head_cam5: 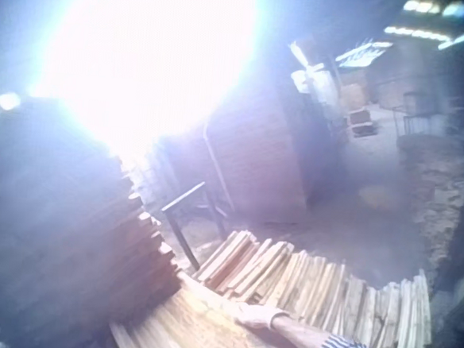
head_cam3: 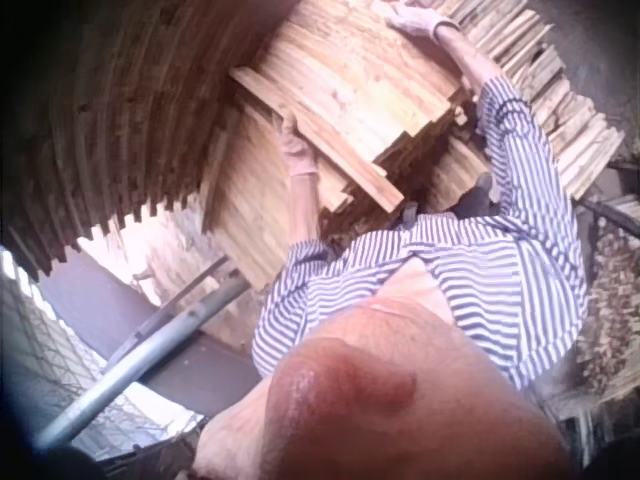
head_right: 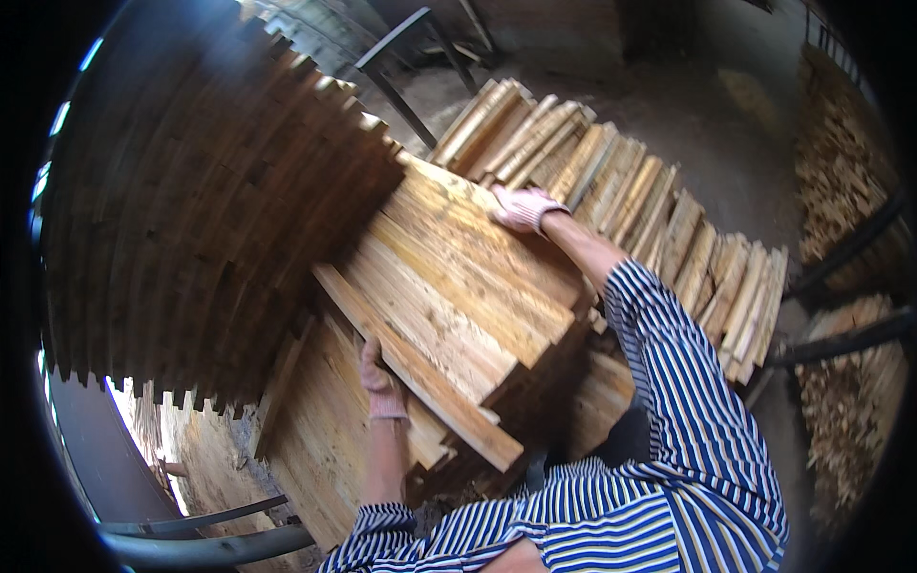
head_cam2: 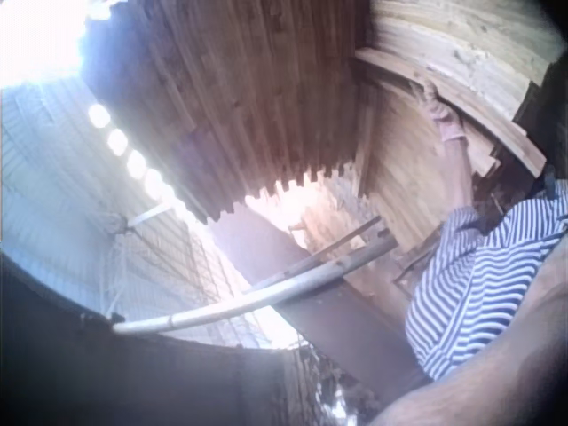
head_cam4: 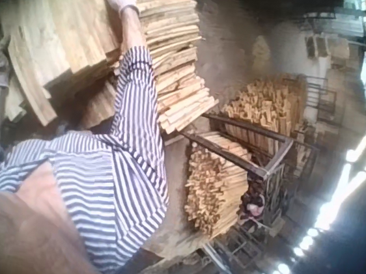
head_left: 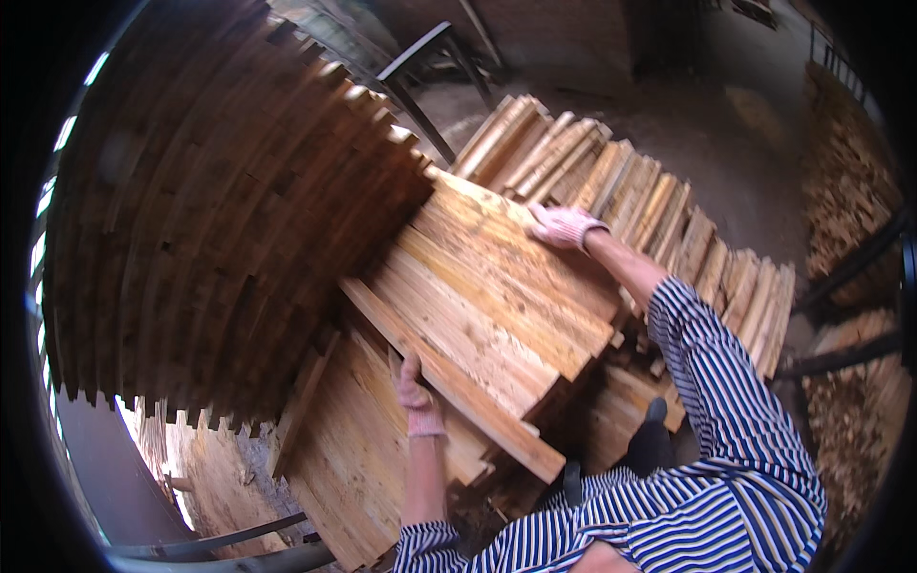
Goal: The person repeatedly picks up small wooden planks from a large pile and stacks them onto a metal rack. The person wears pink gloves and handles the wood by hand, moving pieces from the floor pile to the rack in a repetitive cycle.
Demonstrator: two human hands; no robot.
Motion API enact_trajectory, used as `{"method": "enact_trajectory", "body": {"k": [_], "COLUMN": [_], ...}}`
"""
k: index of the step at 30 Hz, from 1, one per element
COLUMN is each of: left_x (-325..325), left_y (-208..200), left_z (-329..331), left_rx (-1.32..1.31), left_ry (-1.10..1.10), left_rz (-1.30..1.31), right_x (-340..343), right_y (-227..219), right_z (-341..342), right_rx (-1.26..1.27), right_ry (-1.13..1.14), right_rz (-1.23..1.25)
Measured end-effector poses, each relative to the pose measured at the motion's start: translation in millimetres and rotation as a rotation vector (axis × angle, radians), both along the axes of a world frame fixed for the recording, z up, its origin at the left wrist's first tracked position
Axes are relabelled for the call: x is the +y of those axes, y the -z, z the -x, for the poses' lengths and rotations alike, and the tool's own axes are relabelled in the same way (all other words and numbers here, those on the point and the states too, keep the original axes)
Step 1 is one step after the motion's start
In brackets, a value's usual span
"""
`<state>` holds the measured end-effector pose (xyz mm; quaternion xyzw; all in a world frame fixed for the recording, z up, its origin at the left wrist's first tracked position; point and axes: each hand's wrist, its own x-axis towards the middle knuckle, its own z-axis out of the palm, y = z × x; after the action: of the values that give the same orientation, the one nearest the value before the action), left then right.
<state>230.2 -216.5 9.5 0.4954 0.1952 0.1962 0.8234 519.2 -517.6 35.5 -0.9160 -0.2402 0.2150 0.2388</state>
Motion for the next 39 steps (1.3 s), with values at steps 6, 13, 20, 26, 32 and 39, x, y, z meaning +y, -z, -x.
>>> {"method": "enact_trajectory", "body": {"k": [6,13,20,26,32,39], "left_x": [-58,-190,-140,-126,-125,-120], "left_y": [-58,-70,-3,19,8,4], "left_z": [-20,-66,-143,-144,-141,-134], "left_rx": [0.106,-0.087,-0.212,-0.185,-0.094,-0.131], "left_ry": [-0.001,0.895,0.735,0.687,0.755,0.730], "left_rz": [-0.094,-0.127,-1.833,-2.046,-1.990,-2.020], "right_x": [55,-35,-35,34,14,26], "right_y": [-49,-1,92,96,81,36], "right_z": [138,252,322,318,354,355], "right_rx": [-0.184,-0.352,0.300,-0.118,0.032,0.397], "right_ry": [-0.031,0.365,1.074,1.129,1.101,0.974], "right_rz": [-0.454,-0.809,-1.851,-0.638,-1.052,-0.794]}}
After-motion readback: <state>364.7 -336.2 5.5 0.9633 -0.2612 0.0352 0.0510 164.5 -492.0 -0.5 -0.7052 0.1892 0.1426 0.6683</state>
